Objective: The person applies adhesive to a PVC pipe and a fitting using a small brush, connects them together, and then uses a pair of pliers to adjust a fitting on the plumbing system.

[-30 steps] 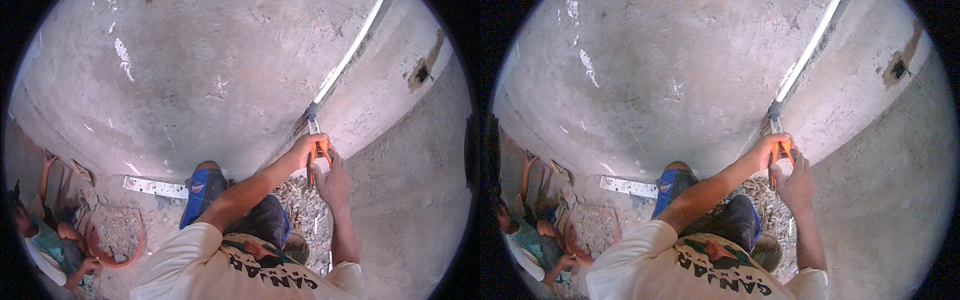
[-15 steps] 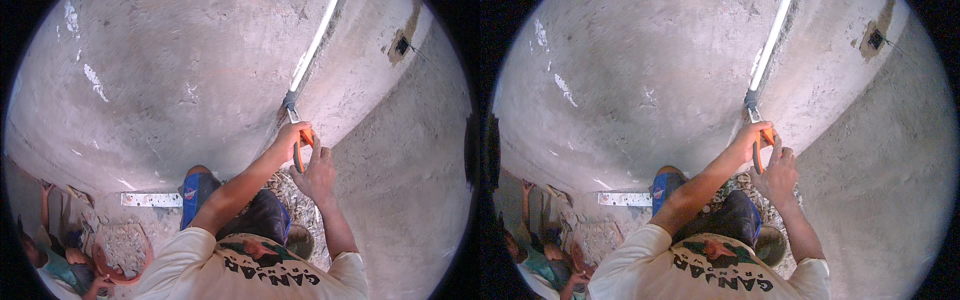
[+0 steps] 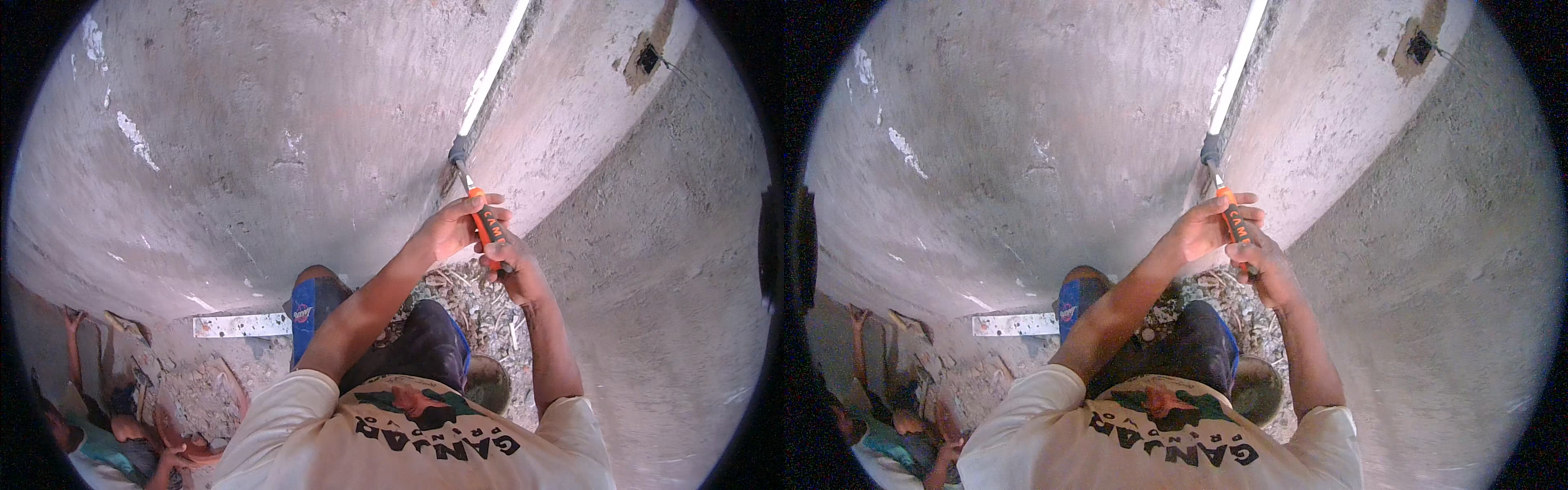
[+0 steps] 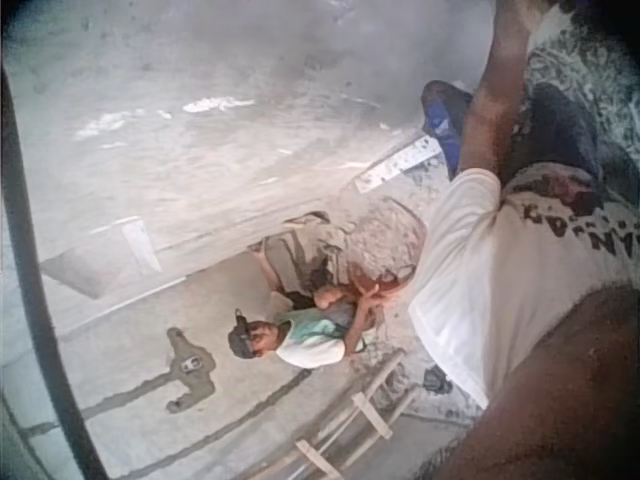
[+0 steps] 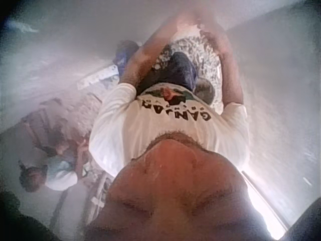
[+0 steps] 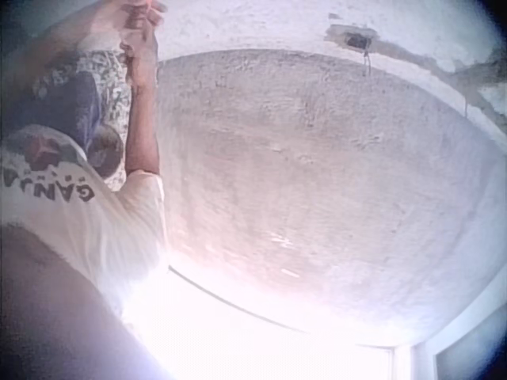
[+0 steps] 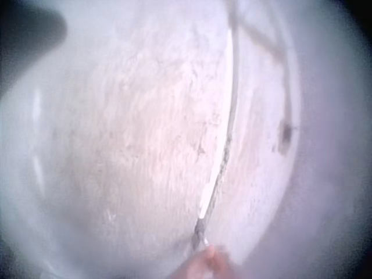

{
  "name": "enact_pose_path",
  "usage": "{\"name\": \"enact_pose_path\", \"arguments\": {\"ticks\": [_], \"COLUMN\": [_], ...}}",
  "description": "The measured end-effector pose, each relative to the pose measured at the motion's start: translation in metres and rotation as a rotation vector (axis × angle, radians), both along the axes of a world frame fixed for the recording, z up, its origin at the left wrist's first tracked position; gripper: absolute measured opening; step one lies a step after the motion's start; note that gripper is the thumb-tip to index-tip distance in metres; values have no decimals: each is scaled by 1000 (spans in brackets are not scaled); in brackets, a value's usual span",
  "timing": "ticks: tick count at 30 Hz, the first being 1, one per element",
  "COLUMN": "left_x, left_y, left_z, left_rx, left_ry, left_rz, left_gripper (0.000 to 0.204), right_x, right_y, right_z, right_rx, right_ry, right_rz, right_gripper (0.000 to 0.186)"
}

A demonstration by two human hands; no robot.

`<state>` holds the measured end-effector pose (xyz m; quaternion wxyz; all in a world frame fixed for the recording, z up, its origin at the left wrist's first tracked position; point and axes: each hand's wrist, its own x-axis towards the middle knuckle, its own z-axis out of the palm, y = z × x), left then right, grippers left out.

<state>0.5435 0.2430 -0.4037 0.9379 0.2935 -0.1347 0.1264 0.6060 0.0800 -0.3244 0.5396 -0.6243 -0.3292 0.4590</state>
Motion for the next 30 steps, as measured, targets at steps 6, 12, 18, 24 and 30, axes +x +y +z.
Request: {"name": "enact_pose_path", "arguments": {"ticks": [6, 12, 18, 24, 30], "left_x": [25, 23, 18, 25, 27], "left_y": [-1, -2, -1, -8, -13], "left_z": [-9, 0, 3, 0, 4], "left_rx": [-47, -38, -45, -40, -65], "left_ry": [-181, -75, -2, -50, -42], "left_rz": [-68, 41, 28, 85, 90], "left_gripper": [61, 38, 32, 35, 41], "right_x": [12, 12, 32, 4, -5], "right_y": [1, 9, -3, -14, -13], "right_z": [-32, -49, -19, 4, 15], "right_rx": [253, 400, 81, 22, 15], "right_ry": [621, 808, 127, -568, -507], "right_rz": [134, 275, 133, -126, -239], "right_gripper": [77, 85, 66, 38, 32]}}
